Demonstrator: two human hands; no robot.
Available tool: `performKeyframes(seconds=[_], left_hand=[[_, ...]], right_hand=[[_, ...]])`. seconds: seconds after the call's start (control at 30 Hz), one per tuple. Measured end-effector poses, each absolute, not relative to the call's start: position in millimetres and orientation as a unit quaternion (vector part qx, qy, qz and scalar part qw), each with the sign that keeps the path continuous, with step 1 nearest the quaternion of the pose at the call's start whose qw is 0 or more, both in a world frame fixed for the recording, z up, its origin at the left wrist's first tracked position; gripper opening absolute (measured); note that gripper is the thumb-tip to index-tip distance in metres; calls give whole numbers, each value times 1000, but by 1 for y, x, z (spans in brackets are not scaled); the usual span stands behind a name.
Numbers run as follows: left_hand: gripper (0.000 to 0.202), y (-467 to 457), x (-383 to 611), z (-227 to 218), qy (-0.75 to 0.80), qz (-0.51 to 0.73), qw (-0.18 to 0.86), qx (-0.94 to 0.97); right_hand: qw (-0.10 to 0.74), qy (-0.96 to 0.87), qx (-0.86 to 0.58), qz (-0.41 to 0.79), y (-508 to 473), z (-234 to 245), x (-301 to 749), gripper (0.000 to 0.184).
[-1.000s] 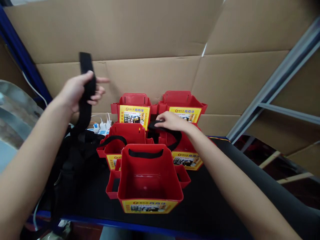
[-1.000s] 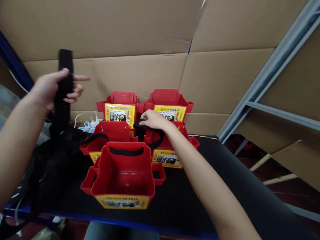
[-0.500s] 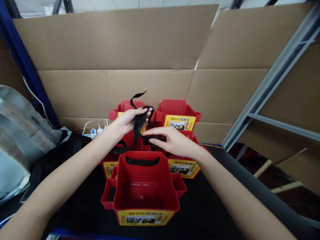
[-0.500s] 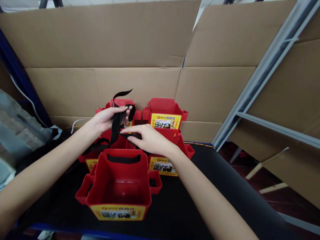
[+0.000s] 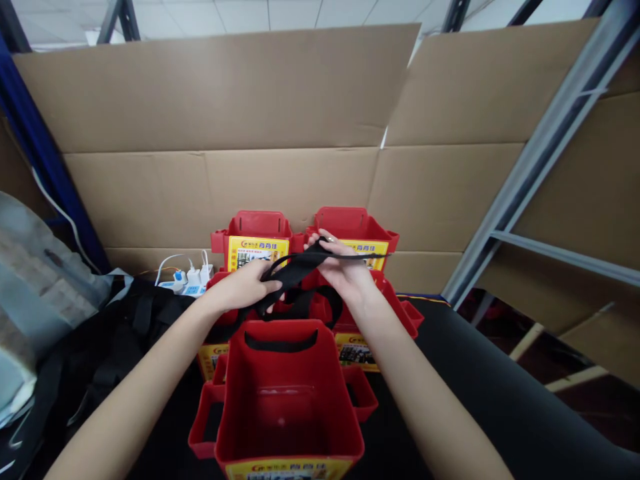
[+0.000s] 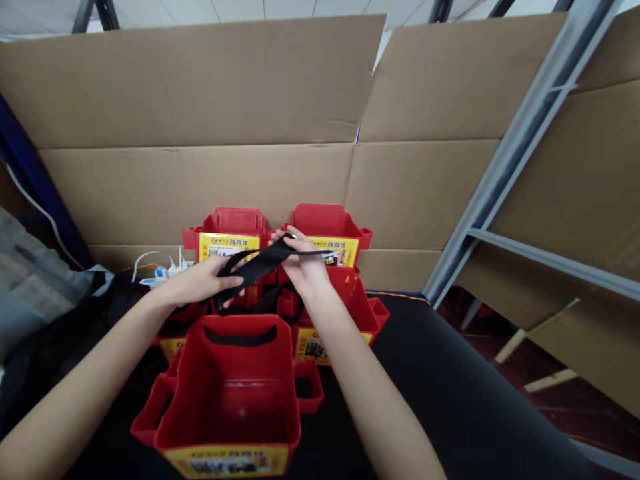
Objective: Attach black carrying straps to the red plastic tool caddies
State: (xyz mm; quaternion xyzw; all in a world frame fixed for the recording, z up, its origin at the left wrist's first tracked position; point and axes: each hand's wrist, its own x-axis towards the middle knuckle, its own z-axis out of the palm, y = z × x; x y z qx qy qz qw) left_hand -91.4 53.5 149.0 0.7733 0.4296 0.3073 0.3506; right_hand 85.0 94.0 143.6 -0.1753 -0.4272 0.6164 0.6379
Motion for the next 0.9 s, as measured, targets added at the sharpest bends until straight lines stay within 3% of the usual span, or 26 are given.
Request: performKeyframes(seconds=[0.17, 0.3, 0.5, 0.7, 0.8, 0.9], left_hand=[[33, 57, -107, 140, 436, 432, 248, 749], [53, 61, -113, 140, 420, 538, 292, 670], [26, 65, -106, 141, 357, 663, 352, 556], [29, 71, -93, 135, 342, 709, 319, 528], [29, 70, -107, 140, 364, 684, 288, 562], [22, 58, -139, 152, 411, 545, 231, 694]], right_hand=[[618, -496, -236, 562, 91, 143, 83, 30], [541, -571, -283, 549, 77, 142, 84, 23], [410, -642, -327, 559, 72, 139, 77, 27], [177, -685, -295, 642, 81, 135, 79, 33], [183, -679, -278, 654, 87, 135, 91, 29], [256, -688, -307, 606, 87, 140, 104, 29]])
